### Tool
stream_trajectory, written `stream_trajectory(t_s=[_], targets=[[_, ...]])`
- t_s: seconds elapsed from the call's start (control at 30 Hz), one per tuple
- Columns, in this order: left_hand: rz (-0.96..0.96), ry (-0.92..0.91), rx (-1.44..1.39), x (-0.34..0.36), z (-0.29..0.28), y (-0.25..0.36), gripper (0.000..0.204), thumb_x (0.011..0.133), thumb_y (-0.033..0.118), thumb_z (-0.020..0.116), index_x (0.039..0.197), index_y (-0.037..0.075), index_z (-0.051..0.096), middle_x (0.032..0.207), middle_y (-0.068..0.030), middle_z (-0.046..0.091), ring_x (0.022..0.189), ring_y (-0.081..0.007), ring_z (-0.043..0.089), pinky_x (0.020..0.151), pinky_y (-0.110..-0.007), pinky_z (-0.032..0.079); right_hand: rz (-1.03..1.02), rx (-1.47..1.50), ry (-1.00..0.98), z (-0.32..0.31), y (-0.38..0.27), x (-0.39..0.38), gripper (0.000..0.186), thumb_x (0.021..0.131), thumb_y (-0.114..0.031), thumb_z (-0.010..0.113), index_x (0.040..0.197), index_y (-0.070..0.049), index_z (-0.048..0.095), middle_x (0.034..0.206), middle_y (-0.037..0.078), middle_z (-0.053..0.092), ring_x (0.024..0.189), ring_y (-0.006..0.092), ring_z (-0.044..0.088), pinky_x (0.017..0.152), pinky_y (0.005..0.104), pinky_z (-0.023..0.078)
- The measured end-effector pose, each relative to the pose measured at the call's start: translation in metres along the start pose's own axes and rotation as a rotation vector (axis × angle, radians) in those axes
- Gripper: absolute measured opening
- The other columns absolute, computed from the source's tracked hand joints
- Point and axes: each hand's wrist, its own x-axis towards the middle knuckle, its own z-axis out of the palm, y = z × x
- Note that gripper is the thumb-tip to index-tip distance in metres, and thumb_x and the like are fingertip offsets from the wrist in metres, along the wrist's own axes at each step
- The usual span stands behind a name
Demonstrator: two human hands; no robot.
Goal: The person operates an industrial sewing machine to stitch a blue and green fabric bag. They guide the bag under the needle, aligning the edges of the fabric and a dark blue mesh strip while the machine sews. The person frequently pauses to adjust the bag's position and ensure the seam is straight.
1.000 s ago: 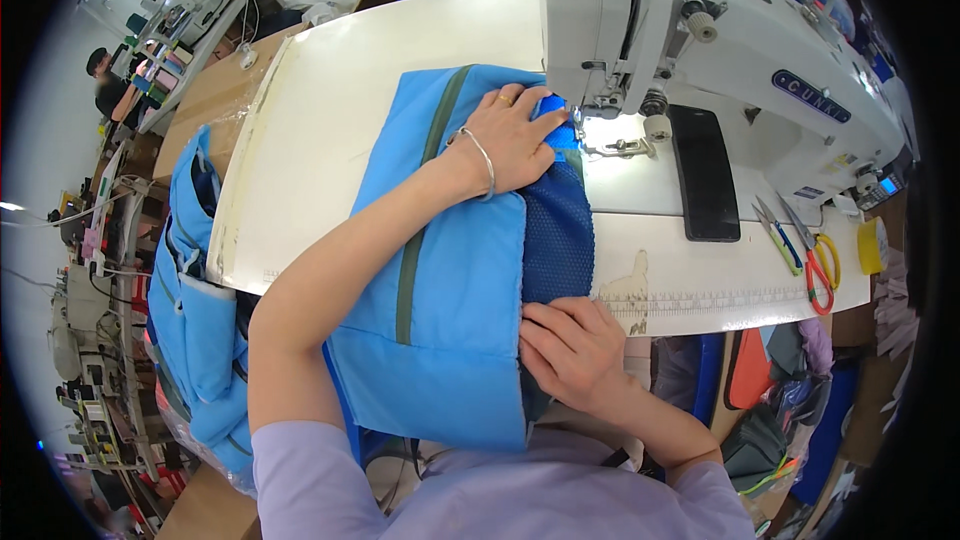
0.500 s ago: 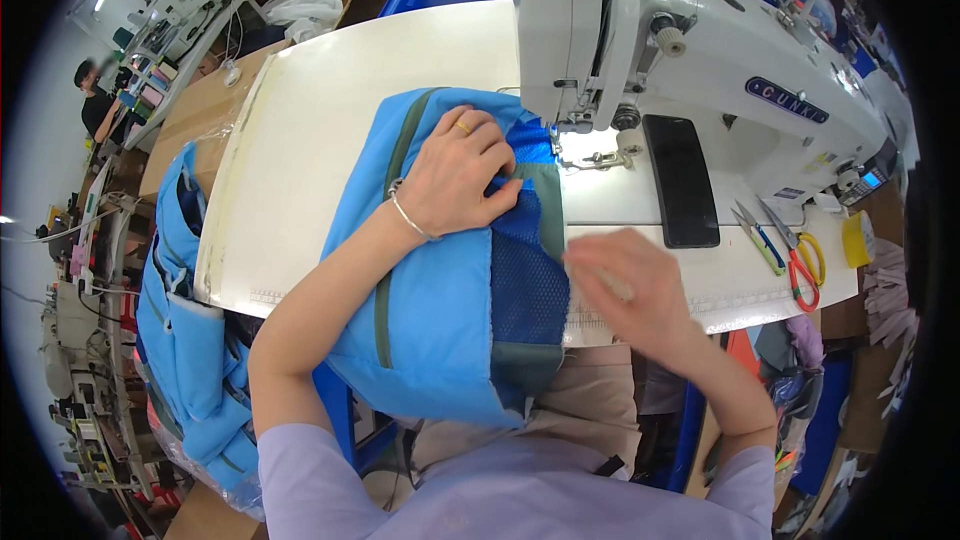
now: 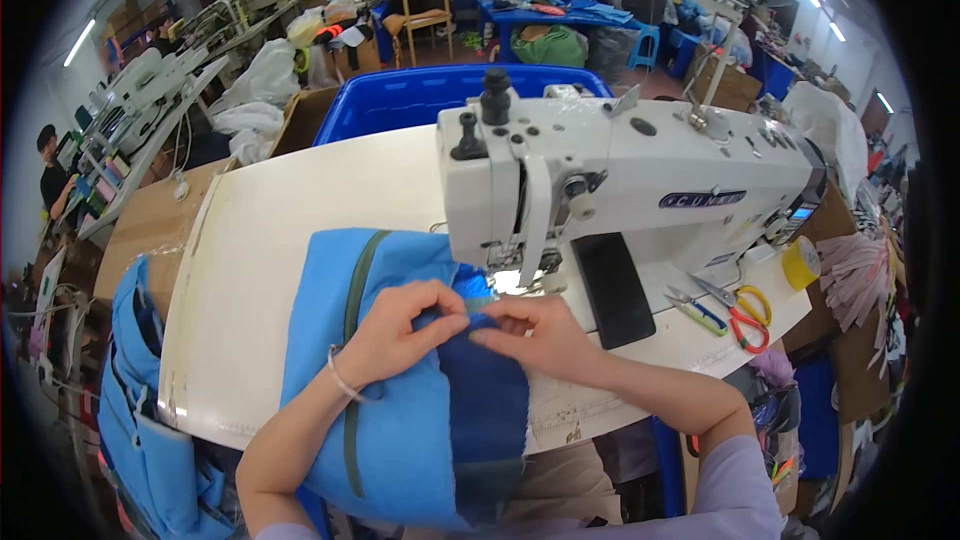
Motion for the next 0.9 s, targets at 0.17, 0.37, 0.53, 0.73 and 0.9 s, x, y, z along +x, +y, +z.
stream_trajectory(t_s=[0.17,0.37,0.53,0.73,0.9], targets=[[-0.176,-0.271,-0.472,0.001,-0.013,-0.018,0.015,0.100,0.016,0.069,0.102,0.002,0.069,0.092,0.0028,0.066,0.086,-0.0041,0.057,0.076,-0.022,0.046,-0.105,0.073,-0.078,0.004,0.001,-0.005,0.021,0.091,-0.014,0.080,0.107,-0.002,0.074,0.087,0.003,0.072,0.072,0.0060,0.063,0.064,0.0241,0.051],[-0.305,-0.467,-0.632,0.007,-0.008,-0.021,0.020,0.103,0.023,0.066,0.104,0.003,0.069,0.091,0.0064,0.061,0.085,-0.0014,0.051,0.075,-0.020,0.040,-0.225,-0.167,0.001,0.007,0.001,-0.012,0.018,0.088,-0.014,0.081,0.100,-0.004,0.073,0.086,0.004,0.071,0.068,0.0103,0.064,0.061,0.0272,0.051],[-0.330,-0.513,-0.577,0.006,-0.008,-0.019,0.022,0.104,0.024,0.064,0.104,0.003,0.069,0.091,0.0076,0.059,0.084,-0.0010,0.048,0.074,-0.020,0.039,-0.257,-0.142,0.112,0.015,-0.004,-0.012,0.019,0.086,-0.012,0.083,0.100,-0.004,0.072,0.084,0.005,0.072,0.066,0.0103,0.064,0.059,0.0270,0.052],[-0.230,-0.482,-0.436,0.007,-0.003,-0.014,0.025,0.105,0.026,0.063,0.105,0.002,0.068,0.086,0.0084,0.056,0.079,-0.0008,0.045,0.068,-0.020,0.036,-0.125,0.021,-0.038,0.004,0.012,-0.016,0.016,0.088,-0.009,0.082,0.099,-0.003,0.072,0.084,0.003,0.072,0.071,0.0059,0.065,0.063,0.0242,0.052],[-0.212,-0.495,-0.399,0.008,-0.004,-0.019,0.027,0.105,0.027,0.062,0.105,0.001,0.068,0.087,0.0057,0.059,0.081,-0.0039,0.048,0.071,-0.023,0.041,0.026,0.046,0.019,0.009,-0.003,-0.015,0.015,0.087,-0.005,0.081,0.098,-0.002,0.072,0.084,0.004,0.073,0.074,0.0066,0.068,0.066,0.0232,0.054]])
